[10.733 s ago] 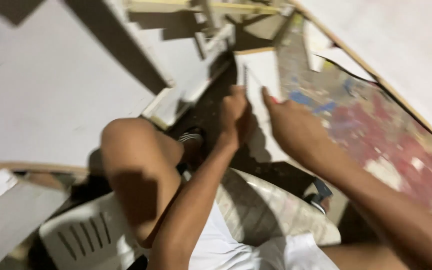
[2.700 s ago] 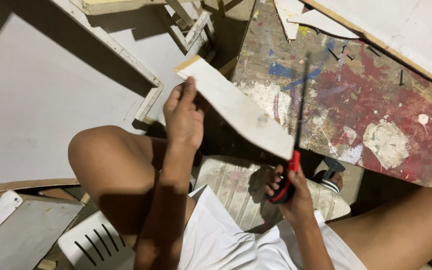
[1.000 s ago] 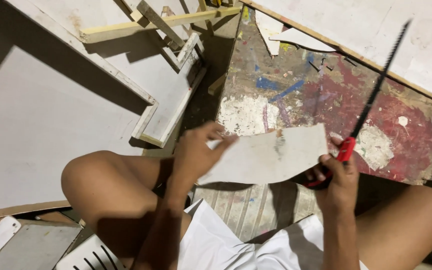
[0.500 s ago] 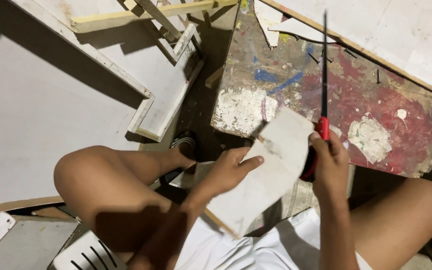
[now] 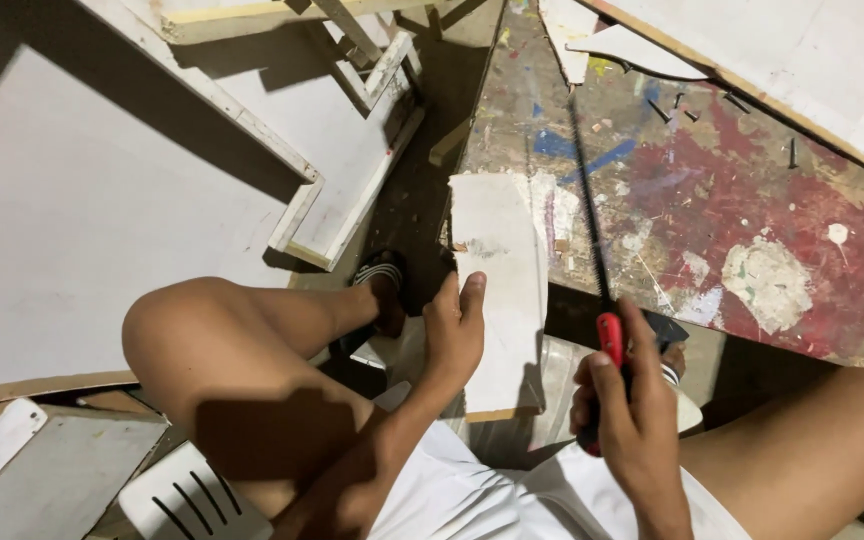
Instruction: Using a small hand saw to cut a piece of white board on a workbench.
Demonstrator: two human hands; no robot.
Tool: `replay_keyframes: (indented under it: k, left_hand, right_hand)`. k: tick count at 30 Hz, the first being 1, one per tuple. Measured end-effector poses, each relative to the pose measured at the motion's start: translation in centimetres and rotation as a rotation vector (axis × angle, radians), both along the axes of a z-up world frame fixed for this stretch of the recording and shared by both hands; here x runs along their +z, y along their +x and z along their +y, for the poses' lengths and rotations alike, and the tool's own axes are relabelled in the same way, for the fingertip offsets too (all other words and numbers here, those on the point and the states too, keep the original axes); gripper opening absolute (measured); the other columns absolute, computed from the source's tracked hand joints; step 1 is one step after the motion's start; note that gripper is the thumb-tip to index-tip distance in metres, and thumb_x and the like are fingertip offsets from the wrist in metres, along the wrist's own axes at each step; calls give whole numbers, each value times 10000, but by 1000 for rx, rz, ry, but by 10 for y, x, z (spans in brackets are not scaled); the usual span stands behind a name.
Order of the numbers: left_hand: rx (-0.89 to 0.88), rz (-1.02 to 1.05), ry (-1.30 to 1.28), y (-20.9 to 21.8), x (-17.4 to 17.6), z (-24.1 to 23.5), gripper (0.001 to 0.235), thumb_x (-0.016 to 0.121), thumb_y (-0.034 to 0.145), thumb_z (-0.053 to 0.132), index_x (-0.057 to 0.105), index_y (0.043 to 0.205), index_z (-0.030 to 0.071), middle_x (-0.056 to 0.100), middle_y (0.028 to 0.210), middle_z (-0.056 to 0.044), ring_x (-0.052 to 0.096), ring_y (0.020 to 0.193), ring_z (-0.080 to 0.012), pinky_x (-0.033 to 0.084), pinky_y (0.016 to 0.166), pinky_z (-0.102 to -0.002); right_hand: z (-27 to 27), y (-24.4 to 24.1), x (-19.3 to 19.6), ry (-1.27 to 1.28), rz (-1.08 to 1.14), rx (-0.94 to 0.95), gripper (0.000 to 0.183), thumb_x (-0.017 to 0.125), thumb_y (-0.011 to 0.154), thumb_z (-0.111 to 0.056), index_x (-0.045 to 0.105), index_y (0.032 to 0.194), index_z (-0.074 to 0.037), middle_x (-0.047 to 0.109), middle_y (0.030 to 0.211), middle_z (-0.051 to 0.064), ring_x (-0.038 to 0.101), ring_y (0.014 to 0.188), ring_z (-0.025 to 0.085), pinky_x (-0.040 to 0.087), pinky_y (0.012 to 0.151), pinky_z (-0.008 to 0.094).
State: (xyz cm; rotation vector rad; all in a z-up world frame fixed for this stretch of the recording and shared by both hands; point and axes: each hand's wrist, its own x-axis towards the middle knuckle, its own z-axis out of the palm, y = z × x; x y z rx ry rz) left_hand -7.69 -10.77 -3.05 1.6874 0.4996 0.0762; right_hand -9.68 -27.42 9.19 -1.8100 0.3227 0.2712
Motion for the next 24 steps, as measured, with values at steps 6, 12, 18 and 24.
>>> replay_keyframes:
  k: [6,12,18,24]
  left_hand:
    - [95,-13,48,-5,-15,-17,450,445,1081,442,379,784,110,314,577,9,270,577,-90,233,525,-374]
    - [421,34,-10,-10,-23,-31,390,457,1080,399,462,887,60,414,685,-25,386,663,-146,349,602,-398]
    - [449,-23,-25,6,-9,-24,375,457,1079,404,417,849,110,358,630,12,349,580,-119,313,546,-361]
    - [457,-7,18,26,-13,-28,407,463,1078,381,418,821,69,396,570,-57,371,535,-166,308,537,-427]
  right_hand:
    - [10,-10,-1,-67,77,126,627,435,1012,-122,366,1632,-193,551,677,120,495,447,200,496,431,355]
    - [20,-12,3,-162,95,229,635,458,993,-184,377,1619,-254,607,467,98,552,389,168,481,448,307]
    - [41,-3,15,-140,182,358,626,444,998,-148,414,1613,-258,519,476,92,473,373,177,430,397,327]
    - [58,16,10,-102,75,313,598,458,987,-140,469,1582,-201,488,498,47,412,389,132,422,382,310]
